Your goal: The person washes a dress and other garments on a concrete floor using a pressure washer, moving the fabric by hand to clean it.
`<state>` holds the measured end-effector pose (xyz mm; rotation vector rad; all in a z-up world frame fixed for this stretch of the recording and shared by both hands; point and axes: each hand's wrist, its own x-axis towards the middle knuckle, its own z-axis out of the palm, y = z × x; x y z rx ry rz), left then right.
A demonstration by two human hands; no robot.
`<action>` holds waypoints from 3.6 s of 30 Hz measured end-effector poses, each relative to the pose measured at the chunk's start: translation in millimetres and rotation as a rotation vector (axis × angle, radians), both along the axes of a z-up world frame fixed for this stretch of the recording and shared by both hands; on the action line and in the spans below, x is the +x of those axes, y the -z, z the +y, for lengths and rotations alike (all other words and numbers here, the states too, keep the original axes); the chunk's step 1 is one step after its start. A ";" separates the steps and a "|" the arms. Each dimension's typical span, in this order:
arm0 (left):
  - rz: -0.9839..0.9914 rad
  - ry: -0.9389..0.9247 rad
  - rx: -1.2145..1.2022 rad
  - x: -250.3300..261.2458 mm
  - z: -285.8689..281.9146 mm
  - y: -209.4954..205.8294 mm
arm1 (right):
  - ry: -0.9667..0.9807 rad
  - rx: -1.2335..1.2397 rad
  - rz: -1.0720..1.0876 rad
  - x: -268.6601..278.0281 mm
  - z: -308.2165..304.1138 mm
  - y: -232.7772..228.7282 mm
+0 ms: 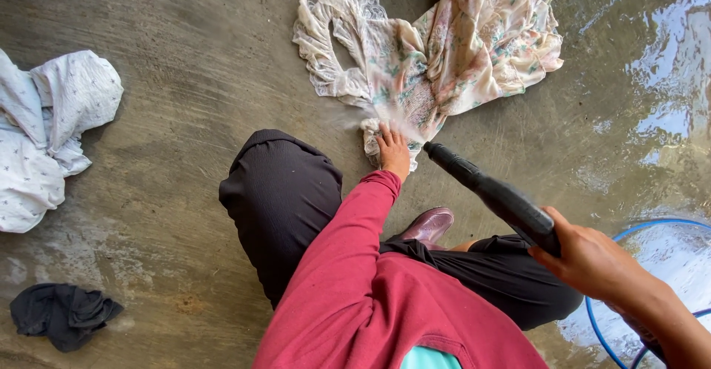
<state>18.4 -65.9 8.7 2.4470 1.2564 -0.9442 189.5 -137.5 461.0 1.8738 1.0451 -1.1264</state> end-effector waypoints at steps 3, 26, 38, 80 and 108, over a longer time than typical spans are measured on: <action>0.008 0.019 0.052 -3.6 -3.1 1.3 | 0.072 0.070 -0.034 -0.4 7.9 -9.5; 0.090 0.132 -0.228 7.6 -101.6 42.8 | 0.151 0.091 -0.014 -2.7 -19.2 -7.9; 0.081 0.149 -0.202 6.7 -94.9 41.0 | 0.155 0.078 -0.028 2.2 -31.8 -0.6; -0.580 -0.201 0.207 -31.1 74.8 11.5 | 0.386 0.261 -0.134 19.1 -58.5 25.0; -0.466 0.356 0.057 -20.7 41.9 26.0 | 0.686 0.369 -0.214 54.4 -120.4 3.8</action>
